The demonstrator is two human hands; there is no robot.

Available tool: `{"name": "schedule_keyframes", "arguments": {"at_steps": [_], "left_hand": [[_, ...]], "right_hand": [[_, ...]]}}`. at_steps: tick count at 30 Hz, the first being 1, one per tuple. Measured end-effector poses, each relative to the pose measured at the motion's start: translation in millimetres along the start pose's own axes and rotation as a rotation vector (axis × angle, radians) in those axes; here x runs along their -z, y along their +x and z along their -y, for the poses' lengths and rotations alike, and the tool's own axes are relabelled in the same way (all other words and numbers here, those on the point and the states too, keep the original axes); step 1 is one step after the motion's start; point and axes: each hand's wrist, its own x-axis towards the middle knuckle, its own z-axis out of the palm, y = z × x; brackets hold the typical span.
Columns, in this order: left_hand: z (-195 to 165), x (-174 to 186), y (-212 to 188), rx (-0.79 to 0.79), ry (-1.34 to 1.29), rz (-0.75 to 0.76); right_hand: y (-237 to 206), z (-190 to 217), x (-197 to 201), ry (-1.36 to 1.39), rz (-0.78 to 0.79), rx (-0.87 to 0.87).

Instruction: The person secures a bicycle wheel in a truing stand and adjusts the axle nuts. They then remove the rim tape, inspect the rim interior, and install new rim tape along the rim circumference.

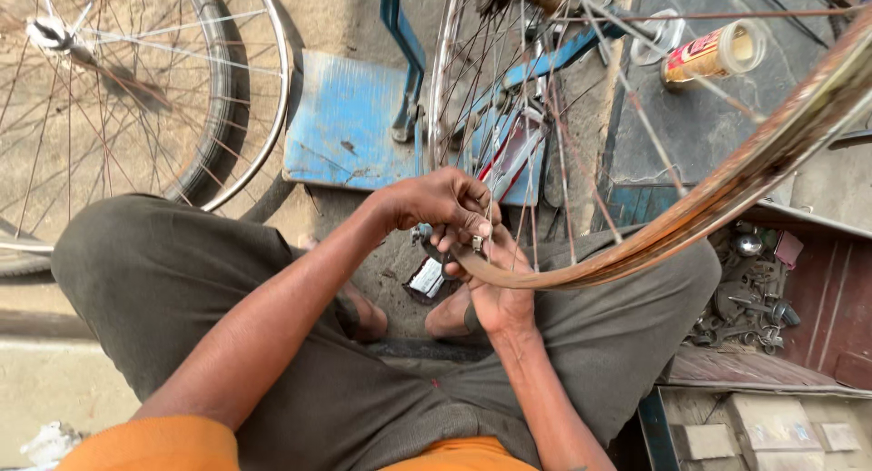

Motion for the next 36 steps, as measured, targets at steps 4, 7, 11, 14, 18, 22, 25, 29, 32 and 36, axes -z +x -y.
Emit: {"name": "schedule_keyframes", "arguments": {"at_steps": [4, 7, 11, 14, 18, 22, 25, 29, 32, 36], "left_hand": [[12, -12, 28, -0.063, 0.729, -0.401], [14, -24, 33, -0.193, 1.091, -0.657], [-6, -17, 16, 0.128, 0.646, -0.382], [-24, -3, 2, 0.077, 0.315, -0.102], [-34, 3, -4, -0.016, 0.041, 0.080], [-36, 0, 7, 0.037, 0.054, 0.029], [-36, -8, 20, 0.018, 0.397, -0.168], [-27, -23, 30, -0.083, 0.852, -0.431], [-21, -26, 32, 0.007, 0.699, -0.453], [-24, -17, 31, 0.055, 0.471, -0.378]], "right_hand": [[-4, 7, -12, 0.010, 0.042, -0.016], [0, 5, -11, -0.013, 0.041, -0.008], [8, 0, 5, -0.104, -0.086, -0.012], [16, -4, 20, -0.074, -0.011, 0.034], [22, 0, 25, -0.011, 0.027, 0.047], [22, 17, 10, -0.046, 0.024, 0.000], [19, 26, -2, -0.044, 0.003, -0.014], [17, 28, -4, 0.016, 0.081, -0.003], [21, 23, 5, -0.063, -0.015, -0.037], [32, 15, 22, -0.044, -0.134, -0.024]]}}
